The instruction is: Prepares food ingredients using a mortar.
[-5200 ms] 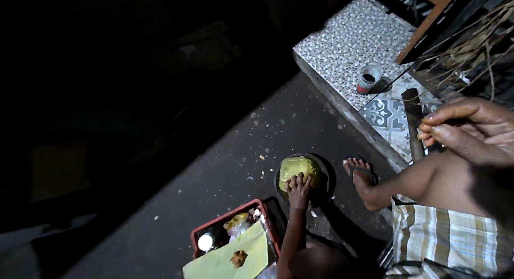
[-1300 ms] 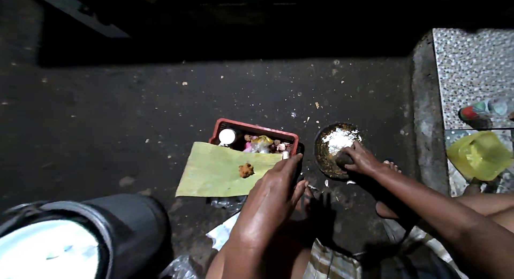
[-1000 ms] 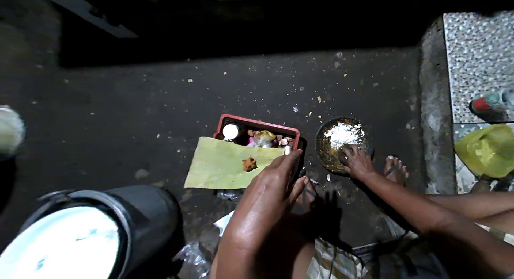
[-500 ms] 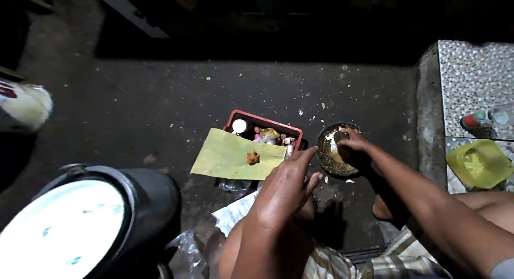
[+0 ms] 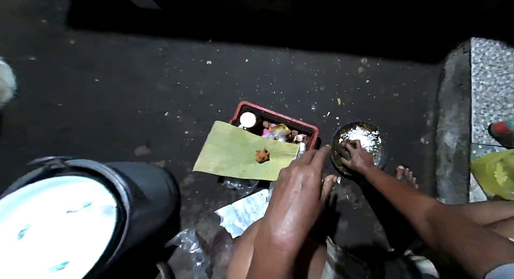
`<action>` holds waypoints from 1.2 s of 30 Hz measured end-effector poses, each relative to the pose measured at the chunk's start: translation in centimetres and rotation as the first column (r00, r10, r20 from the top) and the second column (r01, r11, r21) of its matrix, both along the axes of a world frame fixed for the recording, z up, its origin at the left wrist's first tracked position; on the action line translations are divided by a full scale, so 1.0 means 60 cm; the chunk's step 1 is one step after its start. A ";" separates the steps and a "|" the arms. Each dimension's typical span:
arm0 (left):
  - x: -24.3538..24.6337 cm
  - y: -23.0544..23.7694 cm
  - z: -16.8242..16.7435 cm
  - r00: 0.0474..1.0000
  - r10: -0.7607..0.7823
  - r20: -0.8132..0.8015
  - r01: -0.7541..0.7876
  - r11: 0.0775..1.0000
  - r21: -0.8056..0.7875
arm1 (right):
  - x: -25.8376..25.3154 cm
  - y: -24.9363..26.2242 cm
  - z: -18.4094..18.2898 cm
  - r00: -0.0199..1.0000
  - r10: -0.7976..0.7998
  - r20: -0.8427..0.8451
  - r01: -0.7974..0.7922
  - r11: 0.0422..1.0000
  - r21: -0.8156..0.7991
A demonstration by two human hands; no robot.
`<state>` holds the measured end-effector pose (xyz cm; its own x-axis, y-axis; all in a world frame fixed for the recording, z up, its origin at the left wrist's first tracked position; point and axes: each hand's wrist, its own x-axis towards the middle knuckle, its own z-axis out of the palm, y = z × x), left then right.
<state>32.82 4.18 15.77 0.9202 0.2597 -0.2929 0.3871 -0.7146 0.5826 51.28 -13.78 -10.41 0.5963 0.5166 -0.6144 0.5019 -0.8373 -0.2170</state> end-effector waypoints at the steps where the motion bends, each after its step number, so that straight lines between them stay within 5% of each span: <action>1: -0.004 0.000 -0.003 1.000 -0.001 0.011 0.001 1.000 0.002 | 0.003 0.010 0.001 0.999 -0.044 -0.004 0.044 0.999 0.010; 7: -0.016 -0.006 0.002 0.999 0.020 0.031 -0.020 1.000 -0.014 | 0.019 0.048 0.006 0.944 -0.325 -0.051 0.328 0.942 0.074; 13: -0.025 -0.003 0.003 0.998 0.055 0.038 -0.055 0.998 -0.001 | -0.007 0.007 -0.006 1.000 -0.007 0.020 0.007 1.000 -0.004; 19: -0.012 0.002 0.002 0.997 0.065 0.030 -0.065 0.998 -0.001 | 0.017 0.050 0.018 0.968 -0.248 -0.029 0.249 0.968 0.035; 25: -0.012 0.002 0.001 0.995 0.093 0.018 -0.094 0.996 0.004 | -0.016 -0.004 0.002 1.000 -0.014 0.005 0.014 0.999 -0.034; 31: -0.005 0.005 0.006 0.997 0.073 -0.027 -0.073 0.997 0.006 | 0.103 0.054 0.034 0.931 -0.255 -0.261 0.277 0.959 0.051; 33: -0.010 0.002 0.006 0.997 0.078 -0.027 -0.078 0.997 -0.007 | 0.096 0.065 0.029 0.920 -0.315 -0.232 0.346 0.932 0.108; 36: -0.012 0.001 0.006 0.997 0.070 -0.031 -0.070 0.997 -0.019 | 0.036 0.066 0.024 0.965 -0.221 -0.138 0.225 0.974 0.016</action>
